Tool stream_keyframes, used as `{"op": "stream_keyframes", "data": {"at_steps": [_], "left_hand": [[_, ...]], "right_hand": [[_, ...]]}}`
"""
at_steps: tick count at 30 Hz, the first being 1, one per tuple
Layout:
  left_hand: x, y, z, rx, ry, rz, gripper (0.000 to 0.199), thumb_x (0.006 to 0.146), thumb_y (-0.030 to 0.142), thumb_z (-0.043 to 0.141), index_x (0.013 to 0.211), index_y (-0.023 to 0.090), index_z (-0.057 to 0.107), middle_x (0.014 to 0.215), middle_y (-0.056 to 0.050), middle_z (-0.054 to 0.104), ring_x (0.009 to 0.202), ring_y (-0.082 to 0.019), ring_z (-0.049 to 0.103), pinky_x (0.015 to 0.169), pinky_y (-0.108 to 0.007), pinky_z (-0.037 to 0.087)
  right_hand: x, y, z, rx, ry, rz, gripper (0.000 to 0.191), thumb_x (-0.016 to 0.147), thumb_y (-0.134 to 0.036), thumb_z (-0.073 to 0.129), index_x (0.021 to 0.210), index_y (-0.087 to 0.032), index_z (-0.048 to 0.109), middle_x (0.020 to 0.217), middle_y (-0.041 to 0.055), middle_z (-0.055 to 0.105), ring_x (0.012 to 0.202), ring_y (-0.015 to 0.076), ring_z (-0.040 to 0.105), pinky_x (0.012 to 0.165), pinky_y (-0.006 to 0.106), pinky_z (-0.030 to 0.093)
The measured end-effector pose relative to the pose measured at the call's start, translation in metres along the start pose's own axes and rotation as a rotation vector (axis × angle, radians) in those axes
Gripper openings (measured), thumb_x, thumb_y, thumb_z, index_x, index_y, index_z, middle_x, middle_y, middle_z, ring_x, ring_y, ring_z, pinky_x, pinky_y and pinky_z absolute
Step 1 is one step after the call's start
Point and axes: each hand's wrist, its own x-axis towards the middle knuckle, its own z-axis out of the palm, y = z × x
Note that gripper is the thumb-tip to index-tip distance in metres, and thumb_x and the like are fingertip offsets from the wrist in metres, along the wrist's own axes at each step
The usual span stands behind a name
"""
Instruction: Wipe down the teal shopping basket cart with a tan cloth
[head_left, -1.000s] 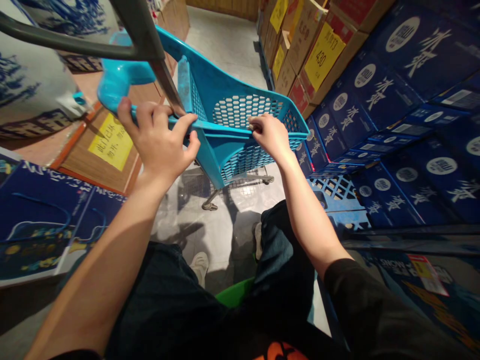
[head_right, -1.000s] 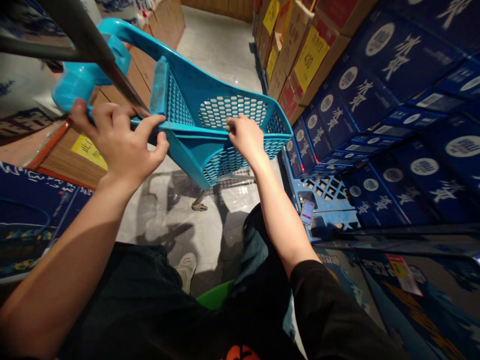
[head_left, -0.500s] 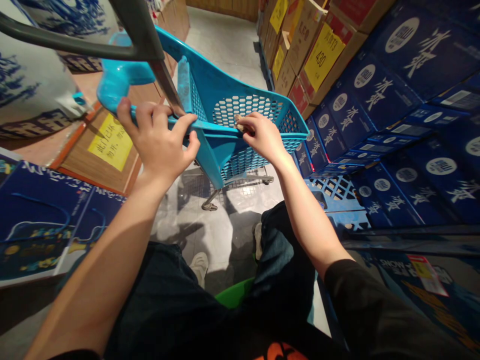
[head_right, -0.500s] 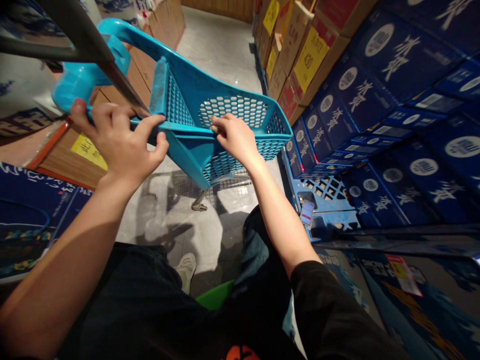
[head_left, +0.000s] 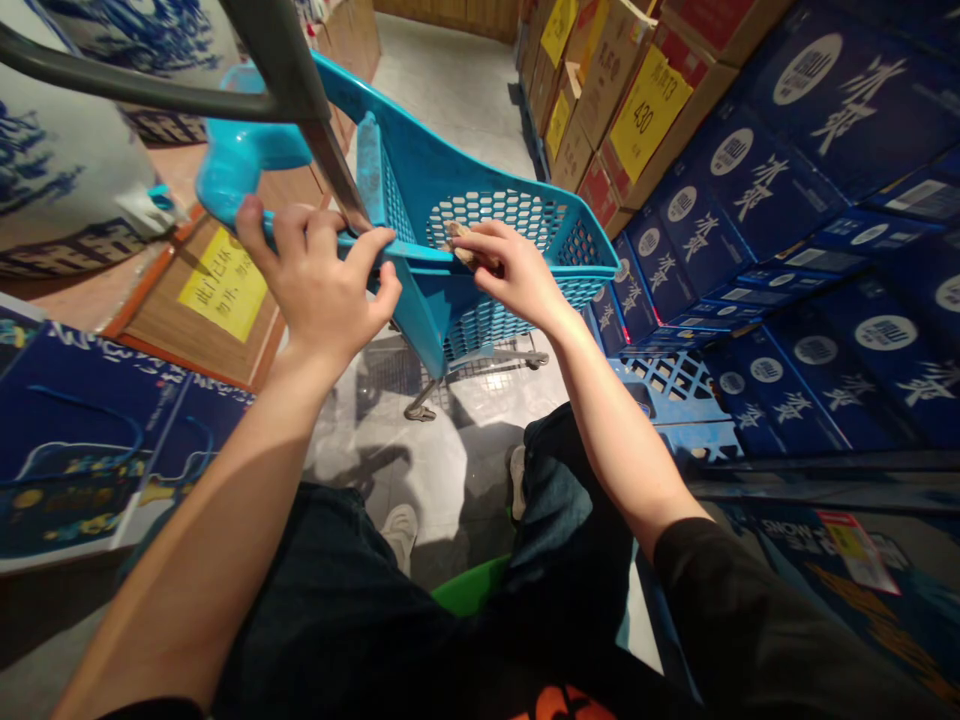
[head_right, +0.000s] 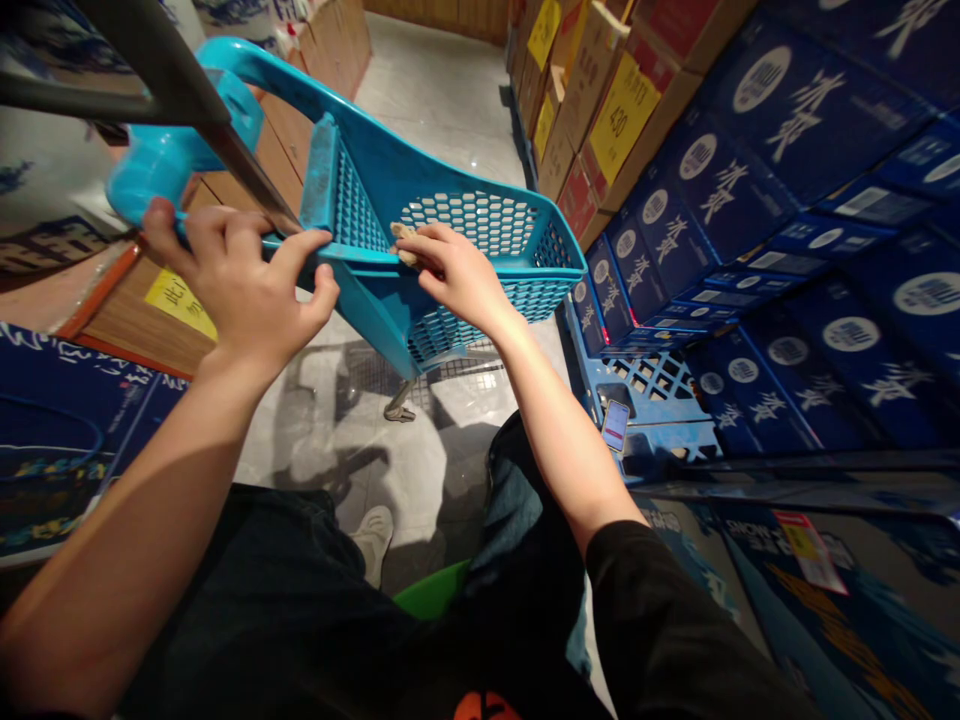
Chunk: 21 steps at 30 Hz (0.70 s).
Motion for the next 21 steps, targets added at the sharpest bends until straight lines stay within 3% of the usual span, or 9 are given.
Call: {"op": "stream_keyframes", "data": {"at_steps": [6,8,13,15,18,21], "left_hand": [[0.000,-0.001,-0.002,0.000,-0.008,0.027,0.045,0.089,0.030,0.073,0.133,0.037,0.071,0.145,-0.005,0.064,0.158,-0.046,0.035,0.133,-0.082,-0.010],[-0.001,-0.001,-0.002,-0.003,-0.014,0.025,0.047,0.089,0.030,0.073,0.135,0.037,0.070,0.145,-0.005,0.064,0.158,-0.046,0.034,0.133,-0.082,-0.011],[0.000,-0.002,0.001,0.020,0.013,0.028,0.044,0.090,0.035,0.070,0.134,0.038,0.071,0.145,-0.004,0.065,0.156,-0.045,0.037,0.133,-0.081,-0.007],[0.000,0.000,0.000,0.037,0.010,0.014,0.043,0.090,0.037,0.069,0.132,0.038,0.072,0.145,-0.004,0.066,0.156,-0.044,0.038,0.135,-0.079,-0.005],[0.001,0.004,-0.003,0.055,-0.016,-0.023,0.041,0.089,0.038,0.067,0.129,0.040,0.073,0.146,-0.004,0.066,0.156,-0.044,0.039,0.136,-0.077,-0.005],[0.001,0.006,-0.005,0.056,-0.025,-0.031,0.044,0.086,0.039,0.068,0.129,0.040,0.074,0.144,-0.004,0.067,0.157,-0.045,0.038,0.136,-0.077,-0.005]], "right_hand": [[-0.012,0.035,-0.018,-0.182,-0.038,0.310,0.033,0.091,-0.009,0.051,0.109,-0.017,0.078,0.114,0.0135,0.071,0.106,0.0294,0.065,0.096,0.044,0.052],[-0.013,0.035,-0.017,-0.178,-0.041,0.291,0.034,0.090,-0.008,0.051,0.108,-0.018,0.079,0.115,0.0134,0.071,0.107,0.0292,0.065,0.096,0.043,0.051],[-0.005,0.007,-0.006,0.021,-0.010,0.006,0.050,0.090,-0.009,0.049,0.131,-0.021,0.074,0.137,0.0107,0.069,0.124,0.0282,0.063,0.105,0.043,0.052],[-0.004,0.000,-0.006,0.050,-0.010,-0.031,0.054,0.089,-0.008,0.048,0.134,-0.023,0.073,0.142,0.0101,0.068,0.128,0.0289,0.062,0.107,0.045,0.052],[-0.005,0.005,-0.012,-0.004,-0.038,0.050,0.049,0.090,-0.009,0.049,0.130,-0.022,0.075,0.137,0.0112,0.070,0.124,0.0299,0.064,0.105,0.045,0.053],[-0.010,0.019,-0.019,-0.132,-0.055,0.236,0.040,0.091,-0.009,0.049,0.117,-0.018,0.078,0.123,0.0134,0.072,0.113,0.0298,0.065,0.097,0.043,0.053]]}}
